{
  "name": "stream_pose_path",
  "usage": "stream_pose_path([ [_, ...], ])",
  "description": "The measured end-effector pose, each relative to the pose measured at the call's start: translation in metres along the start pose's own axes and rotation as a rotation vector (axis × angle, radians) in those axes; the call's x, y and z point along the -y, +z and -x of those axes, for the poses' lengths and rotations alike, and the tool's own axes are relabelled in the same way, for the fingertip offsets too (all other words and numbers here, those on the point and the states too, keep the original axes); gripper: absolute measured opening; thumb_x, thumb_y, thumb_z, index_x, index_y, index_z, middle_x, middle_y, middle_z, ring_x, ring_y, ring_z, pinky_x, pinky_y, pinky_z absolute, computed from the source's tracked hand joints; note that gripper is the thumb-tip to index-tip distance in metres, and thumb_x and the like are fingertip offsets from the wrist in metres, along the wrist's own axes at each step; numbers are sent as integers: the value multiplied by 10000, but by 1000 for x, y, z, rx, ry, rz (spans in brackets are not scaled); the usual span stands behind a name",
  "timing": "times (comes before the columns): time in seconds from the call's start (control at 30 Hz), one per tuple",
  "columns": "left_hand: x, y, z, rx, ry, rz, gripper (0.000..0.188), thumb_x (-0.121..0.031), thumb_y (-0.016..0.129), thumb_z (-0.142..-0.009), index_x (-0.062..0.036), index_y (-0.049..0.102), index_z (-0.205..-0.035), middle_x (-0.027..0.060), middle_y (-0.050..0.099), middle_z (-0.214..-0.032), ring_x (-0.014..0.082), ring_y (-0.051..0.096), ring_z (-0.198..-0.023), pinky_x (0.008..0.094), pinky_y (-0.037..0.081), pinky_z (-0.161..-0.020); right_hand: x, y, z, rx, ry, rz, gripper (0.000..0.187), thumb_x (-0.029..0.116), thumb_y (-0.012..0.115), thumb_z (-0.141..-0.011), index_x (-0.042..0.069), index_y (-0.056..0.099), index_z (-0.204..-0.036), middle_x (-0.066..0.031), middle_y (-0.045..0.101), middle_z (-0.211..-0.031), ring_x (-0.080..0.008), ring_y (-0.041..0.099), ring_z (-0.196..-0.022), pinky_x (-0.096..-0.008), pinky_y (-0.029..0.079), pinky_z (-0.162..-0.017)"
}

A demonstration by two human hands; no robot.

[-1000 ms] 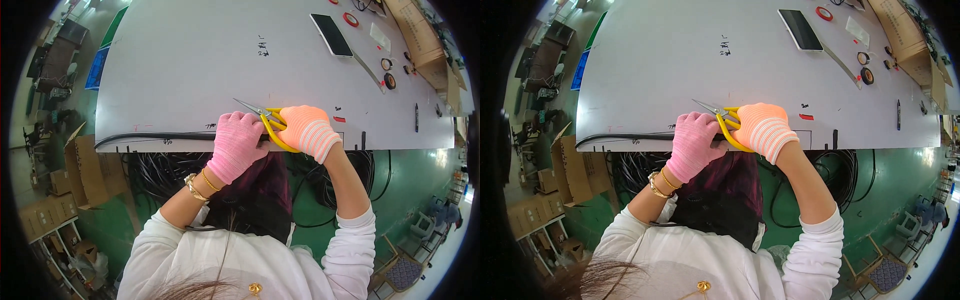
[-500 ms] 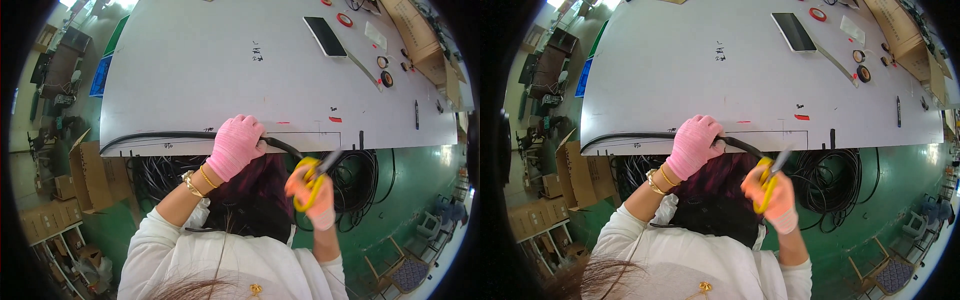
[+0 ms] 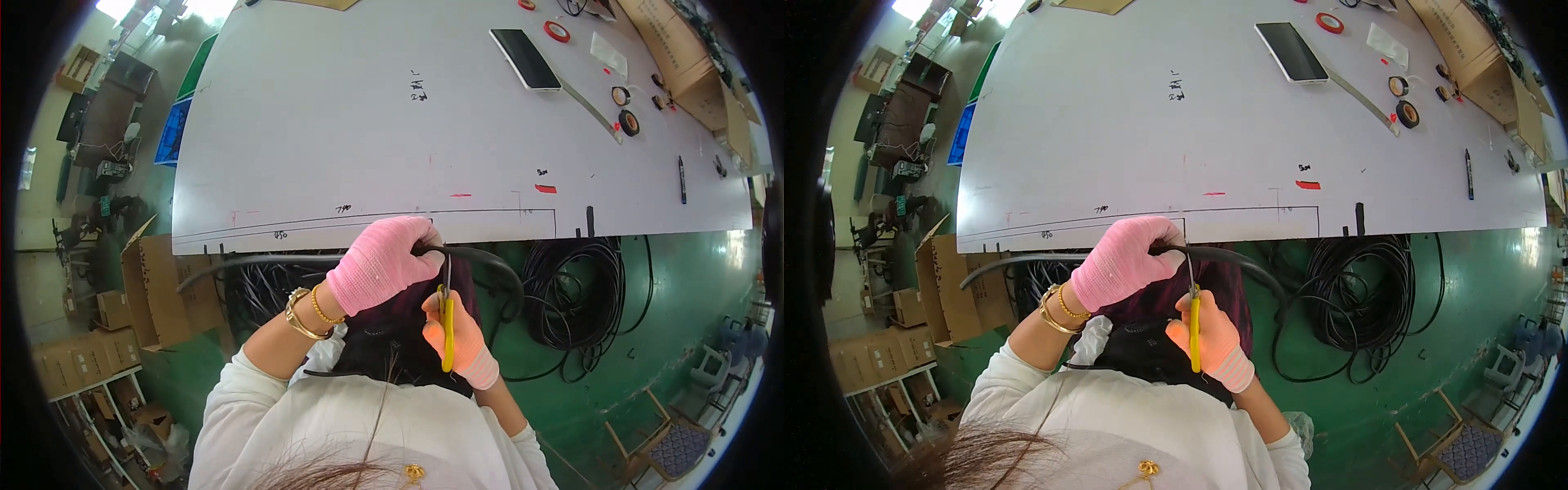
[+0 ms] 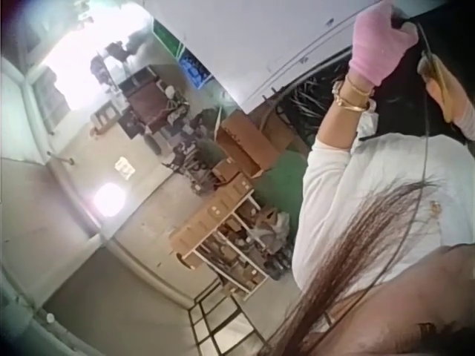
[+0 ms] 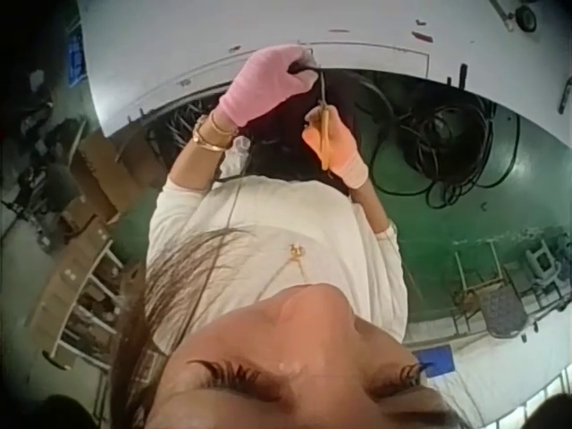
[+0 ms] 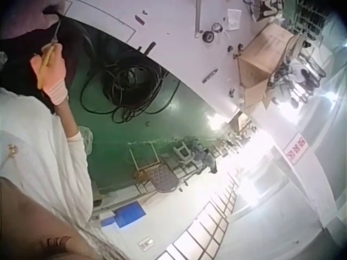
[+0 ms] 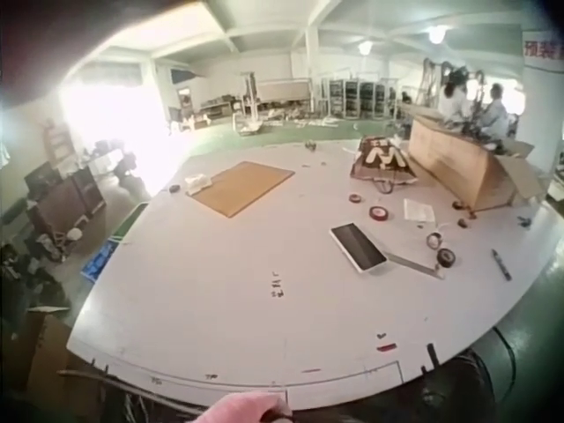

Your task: Cutting black cables to length using yellow-handled snips.

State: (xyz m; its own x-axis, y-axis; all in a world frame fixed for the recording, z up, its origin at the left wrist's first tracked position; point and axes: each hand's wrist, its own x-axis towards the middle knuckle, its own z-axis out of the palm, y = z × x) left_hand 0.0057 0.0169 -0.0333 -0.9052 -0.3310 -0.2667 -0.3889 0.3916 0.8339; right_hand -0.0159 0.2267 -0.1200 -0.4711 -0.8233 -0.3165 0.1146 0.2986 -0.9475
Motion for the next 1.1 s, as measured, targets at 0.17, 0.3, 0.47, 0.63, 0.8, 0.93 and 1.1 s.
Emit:
stream_pose_path([
  [0.17,3,0,6,5,-10,33,116,-40,672,-793,21,657,-891,102,635,-741,163,583,-676,296,519,-697,-11,2,0,33,66,-53,263,315,499,-1073,54,533,-1053,6,536,-942,-73,505,-774,-189,440,-735],
  [0.3,2,1,8,4,-26,102,124,-40,673,-798,23,662,-903,93,653,-763,141,594,-706,286,528,-726,-23,8,-3,-33,147,-232,325,322,437,-1091,39,563,-994,-24,580,-876,-102,565,-699,-183,488,-668],
  [0.47,5,1,9,11,-43,68,132,-41,673,-795,21,668,-912,90,661,-776,141,604,-718,285,530,-735,-10,8,1,-16,211,-373,341,367,622,-984,46,516,-1024,-47,588,-887,-180,595,-771,-279,486,-711],
  [0.63,5,-2,8,-5,-30,74,126,-41,675,-792,21,667,-901,89,663,-775,141,599,-711,284,531,-734,3,14,-3,-109,406,-856,251,230,444,-1075,49,542,-932,-34,533,-710,-117,501,-539,-217,410,-497],
  [0.8,13,-9,3,58,45,58,297,6,629,-812,2,634,-1109,63,610,-808,132,557,-728,284,509,-720,9,16,-3,-108,134,-119,262,258,674,-969,34,552,-911,-108,542,-708,-275,535,-617,-326,463,-621],
  [0.93,-6,-4,-11,269,240,221,632,84,539,-833,-67,442,-1439,42,635,-991,94,530,-782,267,487,-682,12,5,8,-223,-84,264,275,261,737,-914,34,581,-915,-97,626,-738,-227,630,-648,-362,491,-600],
  [1.1,-7,-15,-20,481,41,375,278,40,535,-744,18,654,-994,103,730,-952,76,555,-616,225,405,-503,20,14,2,-100,74,138,363,425,662,-944,69,653,-1018,-157,696,-850,-362,693,-799,-442,539,-690],
])
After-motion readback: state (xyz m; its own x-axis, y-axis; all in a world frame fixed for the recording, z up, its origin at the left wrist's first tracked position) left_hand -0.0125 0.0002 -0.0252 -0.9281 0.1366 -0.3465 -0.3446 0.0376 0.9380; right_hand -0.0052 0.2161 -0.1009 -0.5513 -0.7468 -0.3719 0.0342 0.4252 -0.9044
